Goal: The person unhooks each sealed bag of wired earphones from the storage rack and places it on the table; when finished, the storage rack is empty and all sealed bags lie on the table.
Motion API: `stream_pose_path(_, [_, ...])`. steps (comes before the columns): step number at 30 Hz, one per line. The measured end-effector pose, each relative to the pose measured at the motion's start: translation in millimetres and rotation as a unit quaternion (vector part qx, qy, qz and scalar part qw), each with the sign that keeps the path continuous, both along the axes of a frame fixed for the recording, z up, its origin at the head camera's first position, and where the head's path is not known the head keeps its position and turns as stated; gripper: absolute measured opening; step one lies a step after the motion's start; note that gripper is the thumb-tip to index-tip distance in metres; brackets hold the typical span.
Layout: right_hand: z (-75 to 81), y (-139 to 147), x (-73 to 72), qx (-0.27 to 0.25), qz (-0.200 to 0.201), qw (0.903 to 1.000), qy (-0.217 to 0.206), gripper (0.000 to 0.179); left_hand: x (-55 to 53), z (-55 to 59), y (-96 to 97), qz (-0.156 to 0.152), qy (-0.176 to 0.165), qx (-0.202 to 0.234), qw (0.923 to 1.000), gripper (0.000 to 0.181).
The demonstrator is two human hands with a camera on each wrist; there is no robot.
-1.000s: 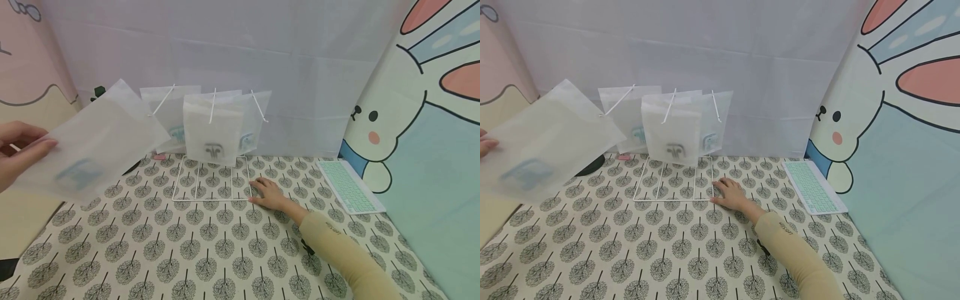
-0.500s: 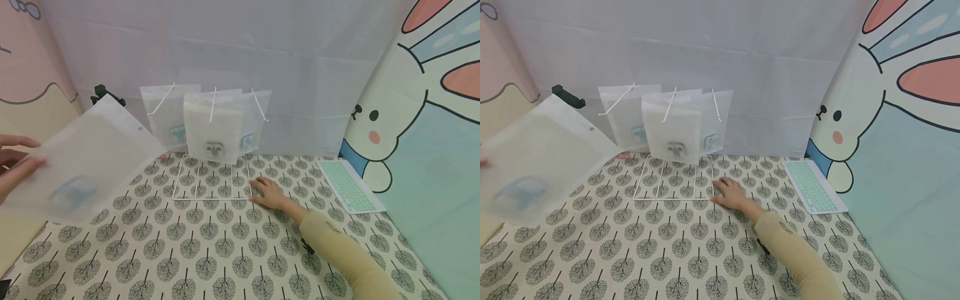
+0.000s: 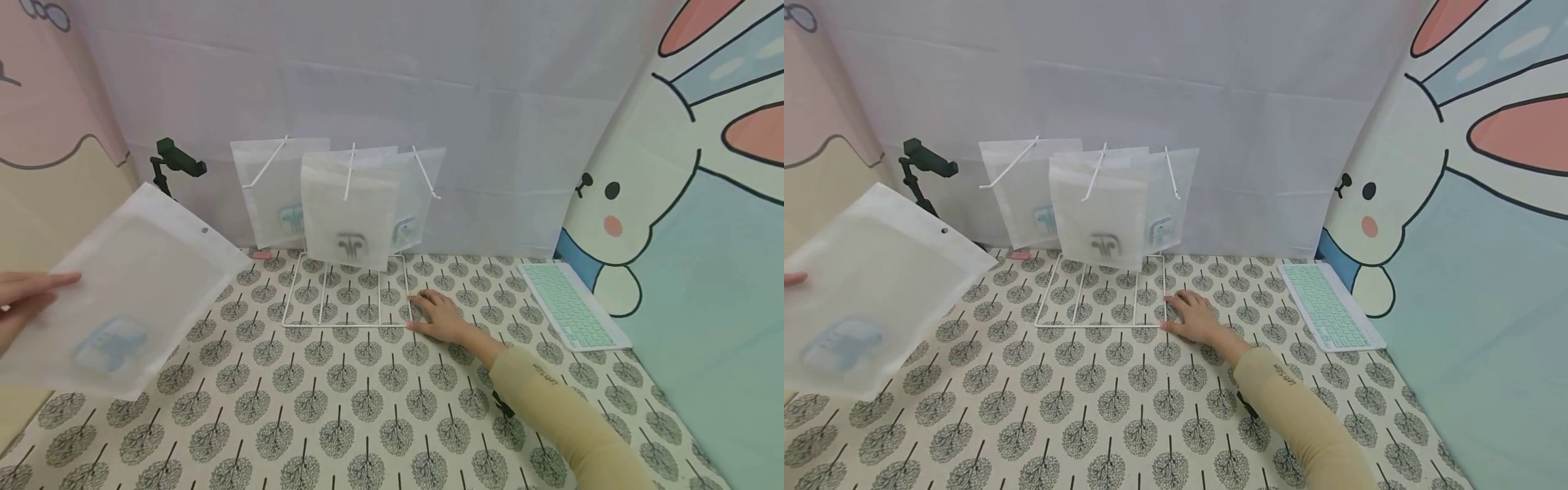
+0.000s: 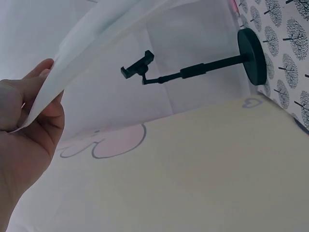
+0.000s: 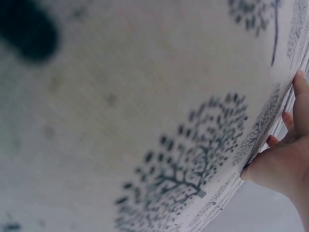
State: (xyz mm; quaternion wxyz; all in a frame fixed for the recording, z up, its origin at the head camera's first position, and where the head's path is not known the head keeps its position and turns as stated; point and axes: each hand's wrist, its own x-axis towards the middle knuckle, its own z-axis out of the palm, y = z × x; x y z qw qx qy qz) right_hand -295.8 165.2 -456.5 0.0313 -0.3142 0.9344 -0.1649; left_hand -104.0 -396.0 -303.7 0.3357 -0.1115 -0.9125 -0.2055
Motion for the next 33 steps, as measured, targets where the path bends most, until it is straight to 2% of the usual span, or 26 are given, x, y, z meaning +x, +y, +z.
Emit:
stream_pose_path(3, [1.3,-1,0.4,0.006,-0.004,1.0000,-0.003,0.064,4.9,-7.1,1.1,-0.012,-0.014,-0.007,0.9998,0.048])
stream_pose_path(5, [1.1,-1,0.4,0.007,-0.005,0.9999,-0.005,0.065,8.0,-11.5,1.3,-0.023,-0.010,-0.020,0.9995,0.048])
stream_pose_path(8, [0.1,-1,-0.4,0.007,-0.006,0.9999,-0.005,0.066,10.9,-19.3,0.1,-0.050,-0.010,-0.026,0.9984,0.062])
stream_pose_path(10, [-1.0,-1,-1.2,0.006,-0.006,1.0000,-0.004,0.066,11.5,-26.7,-2.5,-0.081,-0.018,-0.014,0.9965,0.071])
stream_pose_path(13, [-1.7,-1,-1.7,0.007,-0.006,0.9999,-0.005,0.066,10.6,-39.6,-9.8,-0.123,-0.055,0.026,0.9906,0.069])
stream_pose_path(15, [-1.9,-1,-1.8,0.009,-0.008,0.9999,-0.008,0.066,9.4,-48.4,-15.8,-0.140,-0.079,0.053,0.9856,0.064])
stream_pose_path(17, [-1.3,-1,-1.4,0.010,-0.011,0.9998,-0.011,0.066,8.5,-56.5,-22.5,-0.144,-0.108,0.090,0.9795,0.065])
stream_pose_path(22, [2.8,-2,1.0,0.010,-0.016,0.9997,-0.014,0.067,8.6,-72.9,-34.7,-0.139,-0.163,0.162,0.9633,0.087])
stream_pose_path(29, [5.2,-2,2.6,0.009,-0.014,0.9998,-0.014,0.067,3.9,-86.4,-44.6,-0.150,-0.216,0.231,0.9369,0.085])
stream_pose_path(33, [3.8,-2,2.1,0.014,-0.014,0.9997,-0.012,0.067,0.0,-91.3,-54.2,-0.133,-0.247,0.246,0.9276,0.083])
